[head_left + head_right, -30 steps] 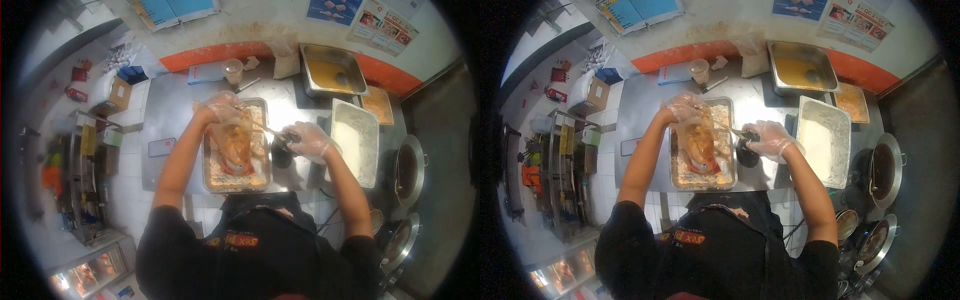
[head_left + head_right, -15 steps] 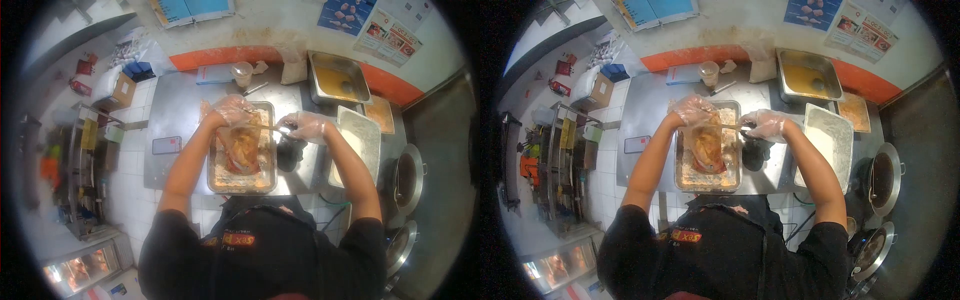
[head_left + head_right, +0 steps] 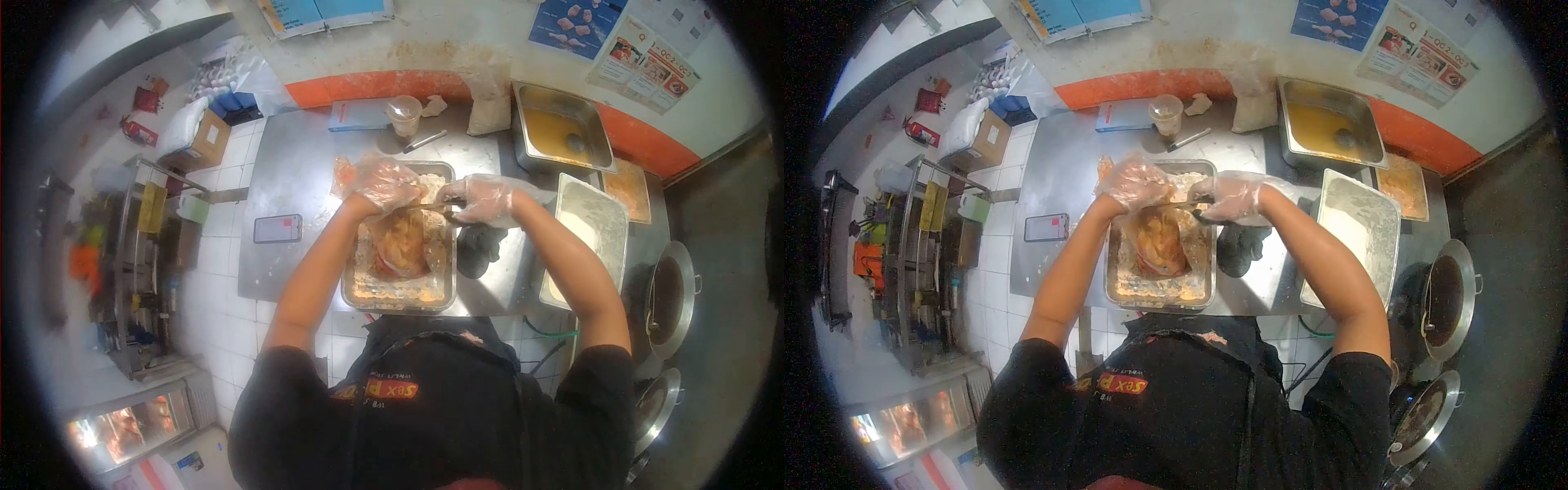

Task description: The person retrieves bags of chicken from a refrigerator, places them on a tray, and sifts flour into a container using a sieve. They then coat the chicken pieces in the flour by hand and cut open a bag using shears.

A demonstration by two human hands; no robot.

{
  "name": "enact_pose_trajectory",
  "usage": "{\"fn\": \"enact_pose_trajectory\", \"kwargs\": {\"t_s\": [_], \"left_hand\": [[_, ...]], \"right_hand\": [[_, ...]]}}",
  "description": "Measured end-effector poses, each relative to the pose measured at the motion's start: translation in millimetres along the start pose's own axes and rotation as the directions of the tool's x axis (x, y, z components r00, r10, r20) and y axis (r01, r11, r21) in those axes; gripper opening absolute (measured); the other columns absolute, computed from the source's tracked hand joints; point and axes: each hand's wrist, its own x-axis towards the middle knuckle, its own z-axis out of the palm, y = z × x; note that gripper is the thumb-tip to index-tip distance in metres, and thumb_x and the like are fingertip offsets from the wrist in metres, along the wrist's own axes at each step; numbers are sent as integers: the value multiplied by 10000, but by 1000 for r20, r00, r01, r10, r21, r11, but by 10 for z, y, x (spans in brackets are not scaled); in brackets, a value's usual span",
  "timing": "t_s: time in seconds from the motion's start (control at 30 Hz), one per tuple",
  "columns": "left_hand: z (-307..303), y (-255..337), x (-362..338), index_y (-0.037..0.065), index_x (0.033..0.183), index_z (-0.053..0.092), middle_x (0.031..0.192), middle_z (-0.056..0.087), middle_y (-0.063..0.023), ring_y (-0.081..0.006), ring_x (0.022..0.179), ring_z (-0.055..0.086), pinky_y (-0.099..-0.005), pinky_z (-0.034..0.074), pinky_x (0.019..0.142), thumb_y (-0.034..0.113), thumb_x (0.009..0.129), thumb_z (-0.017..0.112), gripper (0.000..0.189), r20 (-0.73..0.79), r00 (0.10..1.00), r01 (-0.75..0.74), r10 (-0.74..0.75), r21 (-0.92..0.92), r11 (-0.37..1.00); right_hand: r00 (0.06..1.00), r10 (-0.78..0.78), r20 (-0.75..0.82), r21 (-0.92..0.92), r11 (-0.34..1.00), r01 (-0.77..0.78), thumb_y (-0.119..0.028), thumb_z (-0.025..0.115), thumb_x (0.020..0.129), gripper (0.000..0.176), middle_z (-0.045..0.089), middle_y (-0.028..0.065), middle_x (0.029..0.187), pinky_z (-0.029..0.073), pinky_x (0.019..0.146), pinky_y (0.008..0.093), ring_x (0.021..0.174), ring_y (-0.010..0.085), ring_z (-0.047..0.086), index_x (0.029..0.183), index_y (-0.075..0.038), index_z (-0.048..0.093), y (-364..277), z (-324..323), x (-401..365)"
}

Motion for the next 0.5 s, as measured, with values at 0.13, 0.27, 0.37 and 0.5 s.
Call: {"fn": "enact_pose_trajectory", "kwargs": {"t_s": [0.13, 0.27, 0.37, 0.5], "left_hand": [[265, -465, -68, 106, 866, 706, 904, 659, -84, -264, 862, 600, -341, 468, 796, 220, 742, 682, 171, -271, 962, -12, 8, -14, 1000], [131, -251, -107, 94, 857, 701, 936, 644, -83, -254, 895, 591, -339, 459, 810, 240, 743, 684, 185, -175, 978, 81, -116, -195, 977], [-9, 8, -137, 94, 873, 685, 969, 630, -76, -246, 923, 582, -345, 452, 822, 262, 751, 678, 208, -10, 998, 55, -59, -202, 978], [25, -24, -153, 81, 909, 659, 969, 627, -83, -228, 911, 590, -341, 451, 819, 286, 728, 704, 277, -94, 989, 104, -115, -109, 989]], "right_hand": [[1000, 15, -7, -54, 998, -16, -292, 638, 704, 447, 656, 156, 998, 471, 854, 383, 926, 302, 622, 1117, -125, 609, 50, -102, -100], [997, 59, -47, -186, 980, -67, -303, 641, 691, 466, 657, 155, 989, 470, 838, 400, 911, 318, 621, 1131, -152, 612, -118, -140, -106], [999, 37, -14, -203, 978, -39, -314, 625, 716, 450, 646, 146, 1020, 471, 829, 400, 929, 314, 616, 1128, -135, 608, -78, -116, 10], [990, 128, 60, -279, 954, -107, -344, 602, 736, 497, 635, 151, 1043, 468, 832, 407, 957, 314, 611, 1180, -123, 573, -227, -136, 36]]}}
